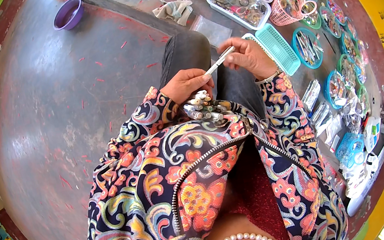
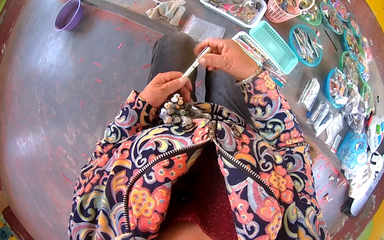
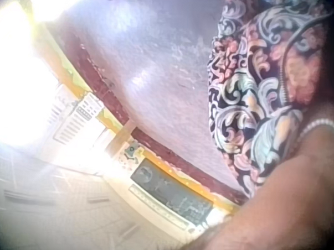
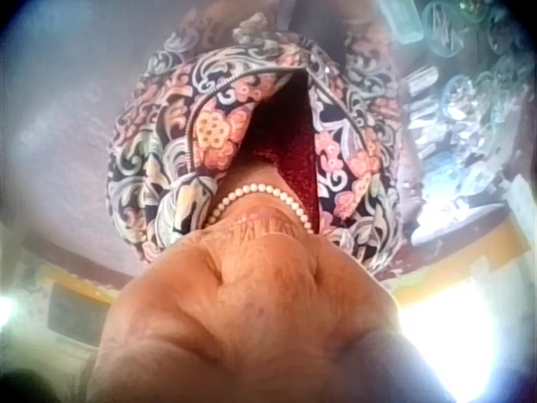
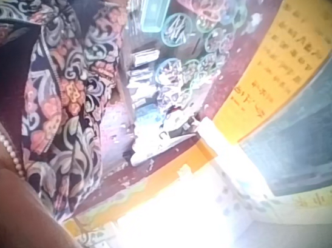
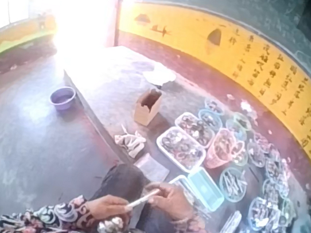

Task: The person sits on the floor and repeatedly picks small cylindrical craft items from a clear container, places them into a plastic bag, and seals the bag. The person handles the items one at a time and uses both hands to manipulate the bag and items.

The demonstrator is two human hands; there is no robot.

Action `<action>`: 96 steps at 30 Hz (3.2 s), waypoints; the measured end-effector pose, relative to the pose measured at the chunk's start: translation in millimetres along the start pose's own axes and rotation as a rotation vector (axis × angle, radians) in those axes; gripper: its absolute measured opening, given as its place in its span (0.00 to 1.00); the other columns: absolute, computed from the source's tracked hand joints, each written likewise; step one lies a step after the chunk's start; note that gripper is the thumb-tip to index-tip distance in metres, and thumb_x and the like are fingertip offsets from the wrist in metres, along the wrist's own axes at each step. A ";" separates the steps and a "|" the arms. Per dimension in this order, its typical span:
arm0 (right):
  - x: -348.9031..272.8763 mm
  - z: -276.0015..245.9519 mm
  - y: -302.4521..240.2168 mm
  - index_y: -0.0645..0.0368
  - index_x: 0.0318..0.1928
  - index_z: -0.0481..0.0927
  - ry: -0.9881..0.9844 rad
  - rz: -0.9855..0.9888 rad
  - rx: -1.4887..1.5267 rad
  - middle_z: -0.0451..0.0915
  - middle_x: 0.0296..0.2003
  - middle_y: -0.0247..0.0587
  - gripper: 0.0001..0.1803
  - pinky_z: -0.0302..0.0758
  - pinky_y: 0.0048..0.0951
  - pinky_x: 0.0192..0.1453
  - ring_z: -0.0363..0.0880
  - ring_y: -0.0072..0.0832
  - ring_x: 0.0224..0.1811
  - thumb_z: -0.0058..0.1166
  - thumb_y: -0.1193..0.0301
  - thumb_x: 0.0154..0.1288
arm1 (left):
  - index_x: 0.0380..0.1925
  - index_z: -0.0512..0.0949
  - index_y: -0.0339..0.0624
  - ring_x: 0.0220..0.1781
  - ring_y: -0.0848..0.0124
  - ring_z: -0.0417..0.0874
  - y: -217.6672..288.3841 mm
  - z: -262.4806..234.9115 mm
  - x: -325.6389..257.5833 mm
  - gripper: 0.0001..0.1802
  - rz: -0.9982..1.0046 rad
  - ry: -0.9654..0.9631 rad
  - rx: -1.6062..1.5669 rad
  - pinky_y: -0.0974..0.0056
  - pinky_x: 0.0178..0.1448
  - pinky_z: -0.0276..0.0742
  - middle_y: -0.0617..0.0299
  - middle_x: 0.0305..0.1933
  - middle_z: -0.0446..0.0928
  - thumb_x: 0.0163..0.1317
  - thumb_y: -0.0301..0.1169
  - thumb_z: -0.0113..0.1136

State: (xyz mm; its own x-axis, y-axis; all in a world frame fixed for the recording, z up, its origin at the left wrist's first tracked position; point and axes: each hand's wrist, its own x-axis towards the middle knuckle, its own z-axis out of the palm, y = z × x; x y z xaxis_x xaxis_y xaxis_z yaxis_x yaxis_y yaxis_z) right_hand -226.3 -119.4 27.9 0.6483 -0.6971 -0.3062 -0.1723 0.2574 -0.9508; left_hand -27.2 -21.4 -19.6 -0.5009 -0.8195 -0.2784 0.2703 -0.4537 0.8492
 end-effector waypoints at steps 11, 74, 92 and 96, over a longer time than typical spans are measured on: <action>-2.4 13.0 -2.3 0.61 0.33 0.76 0.085 -0.181 0.037 0.73 0.20 0.27 0.09 0.67 0.15 0.29 0.70 0.14 0.23 0.58 0.68 0.56 | 0.32 0.72 0.34 0.30 0.70 0.80 -0.5 0.5 -0.1 0.15 0.028 -0.003 0.024 0.70 0.37 0.74 0.57 0.25 0.77 0.66 0.36 0.44; -25.3 -3.6 -14.8 0.56 0.26 0.74 -0.174 -0.564 -1.275 0.73 0.22 0.39 0.09 0.68 0.38 0.31 0.73 0.37 0.28 0.52 0.64 0.57 | 0.36 0.76 0.33 0.29 0.76 0.77 -5.4 -0.7 4.2 0.12 0.061 0.040 0.278 0.72 0.36 0.72 0.62 0.24 0.77 0.64 0.32 0.49; -22.8 1.9 9.0 0.63 0.27 0.77 -0.259 0.372 -0.236 0.65 0.10 0.27 0.19 0.56 0.16 0.14 0.60 0.13 0.11 0.47 0.59 0.64 | 0.35 0.78 0.33 0.33 0.79 0.75 -19.0 -10.5 5.7 0.09 0.100 0.115 0.311 0.72 0.38 0.72 0.62 0.31 0.79 0.55 0.26 0.58; -38.9 9.5 -16.6 0.63 0.40 0.76 -0.094 0.136 -0.282 0.72 0.19 0.29 0.13 0.62 0.13 0.21 0.68 0.12 0.20 0.51 0.67 0.62 | 0.37 0.78 0.33 0.35 0.80 0.75 -18.1 -12.2 6.1 0.10 0.071 0.022 0.098 0.74 0.39 0.71 0.63 0.33 0.78 0.58 0.27 0.57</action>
State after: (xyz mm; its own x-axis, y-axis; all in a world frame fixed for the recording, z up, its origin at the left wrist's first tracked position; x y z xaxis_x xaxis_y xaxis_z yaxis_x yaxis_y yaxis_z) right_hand -241.6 -90.2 56.1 0.6684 -0.6008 -0.4386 -0.4525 0.1396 -0.8808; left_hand -25.1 -22.4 -42.2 -0.4646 -0.8565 -0.2248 0.2220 -0.3584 0.9068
